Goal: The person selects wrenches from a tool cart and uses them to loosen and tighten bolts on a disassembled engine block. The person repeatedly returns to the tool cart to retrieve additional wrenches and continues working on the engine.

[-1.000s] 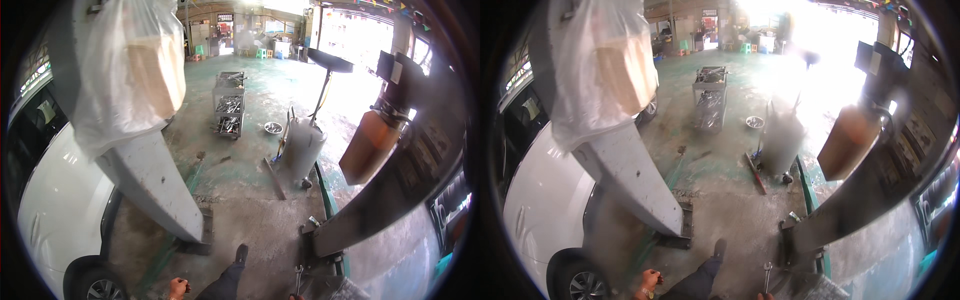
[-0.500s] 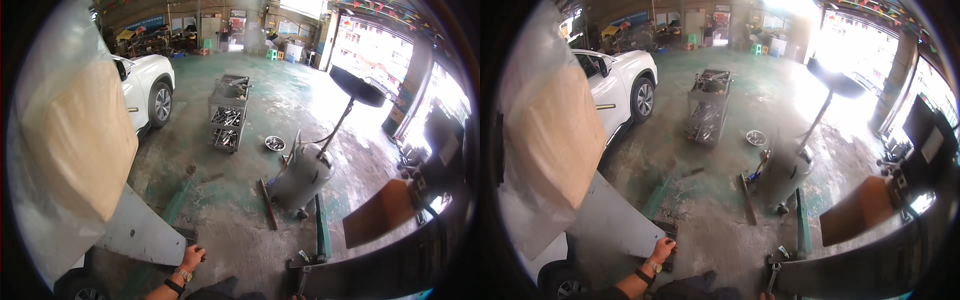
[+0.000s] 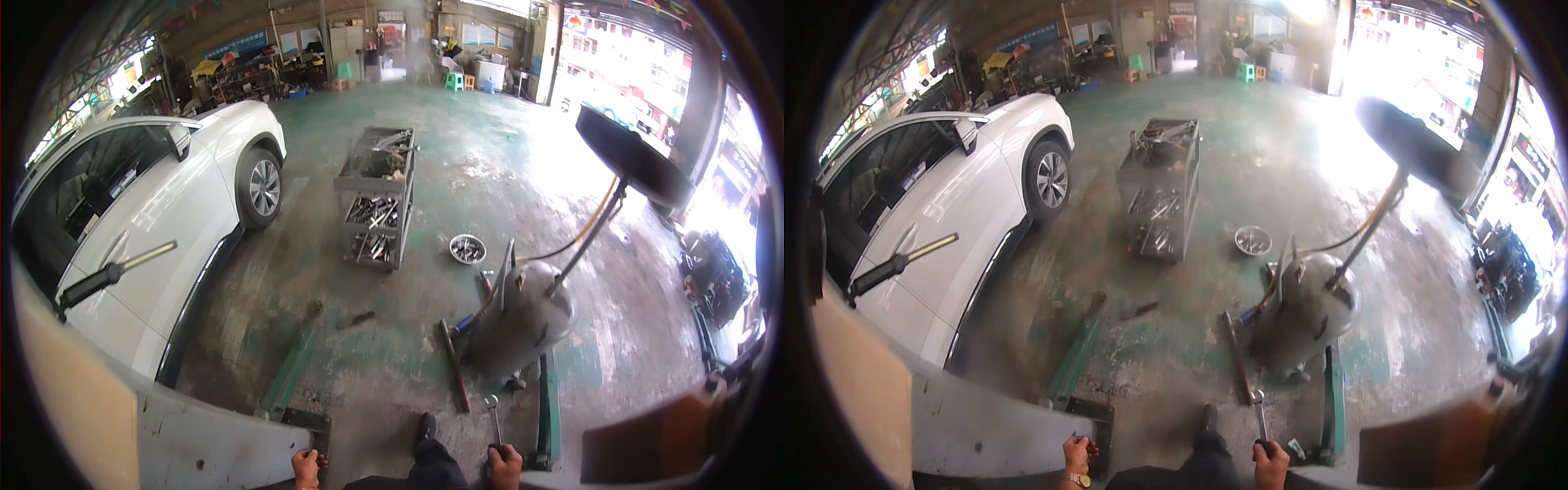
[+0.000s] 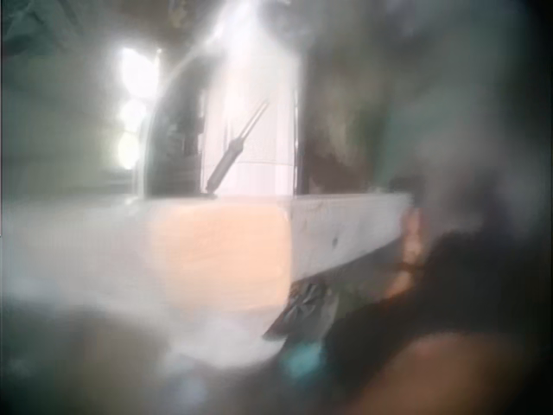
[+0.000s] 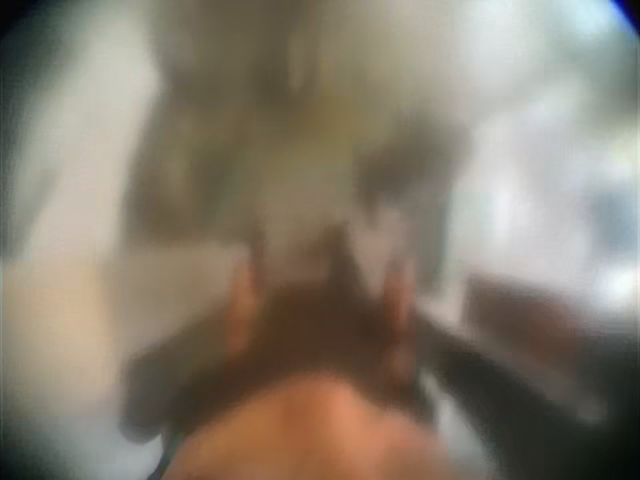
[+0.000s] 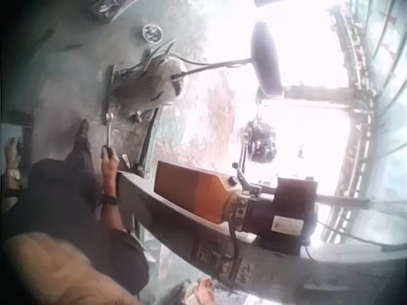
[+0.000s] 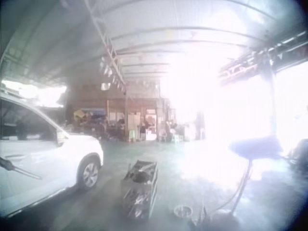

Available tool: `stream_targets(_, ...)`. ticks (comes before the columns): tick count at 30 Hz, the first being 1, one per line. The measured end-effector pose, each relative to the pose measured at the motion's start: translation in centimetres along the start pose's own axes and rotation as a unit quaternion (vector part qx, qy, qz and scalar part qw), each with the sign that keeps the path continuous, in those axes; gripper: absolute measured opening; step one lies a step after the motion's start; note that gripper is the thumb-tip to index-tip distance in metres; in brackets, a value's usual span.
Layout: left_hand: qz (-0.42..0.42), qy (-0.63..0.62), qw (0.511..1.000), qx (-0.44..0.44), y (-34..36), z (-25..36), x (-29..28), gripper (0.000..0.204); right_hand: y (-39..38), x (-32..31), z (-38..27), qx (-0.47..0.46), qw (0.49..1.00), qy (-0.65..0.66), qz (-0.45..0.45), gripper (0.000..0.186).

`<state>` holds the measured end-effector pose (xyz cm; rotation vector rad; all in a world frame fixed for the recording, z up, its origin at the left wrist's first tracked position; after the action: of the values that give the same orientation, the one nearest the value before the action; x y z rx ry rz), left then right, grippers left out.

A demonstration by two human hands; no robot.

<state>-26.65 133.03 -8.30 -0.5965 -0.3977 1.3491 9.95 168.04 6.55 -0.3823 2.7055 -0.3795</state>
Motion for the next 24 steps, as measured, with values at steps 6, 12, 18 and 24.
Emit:
stream_targets(6, 0.040, -0.033, 0.999, 0.012, 2.1, 6.9, 10.3, 0.012, 14.6, 2.4, -8.4, -0.044, 0.996, -0.053, -0.059, 0.019)
stream_targets(12, 0.105, -0.027, 0.994, -0.021, 4.3, 9.3, 15.3, 0.014, 24.7, 6.1, -13.5, -0.012, 0.994, 0.049, -0.095, 0.012)
stream_targets(18, 0.061, -0.008, 0.997, -0.037, 13.7, 12.5, 24.7, 0.013, 35.9, 10.0, -13.0, -0.003, 0.996, 0.004, -0.085, 0.019)
stream_targets(24, -0.011, 0.002, 1.000, 0.011, 28.2, 24.8, 38.5, 0.015, 48.3, 13.1, -15.3, -0.024, 0.993, -0.104, -0.044, 0.032)
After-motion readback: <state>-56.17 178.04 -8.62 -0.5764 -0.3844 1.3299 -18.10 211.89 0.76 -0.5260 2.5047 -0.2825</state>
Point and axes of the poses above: each hand's wrist, its own y-axis towards the middle knuckle, its own x-axis out of the palm, z = x × y, the point moved 7 cm from there along y, towards the middle knuckle, and after that the axes turned 3 degrees about x, right-handed, at the moved point
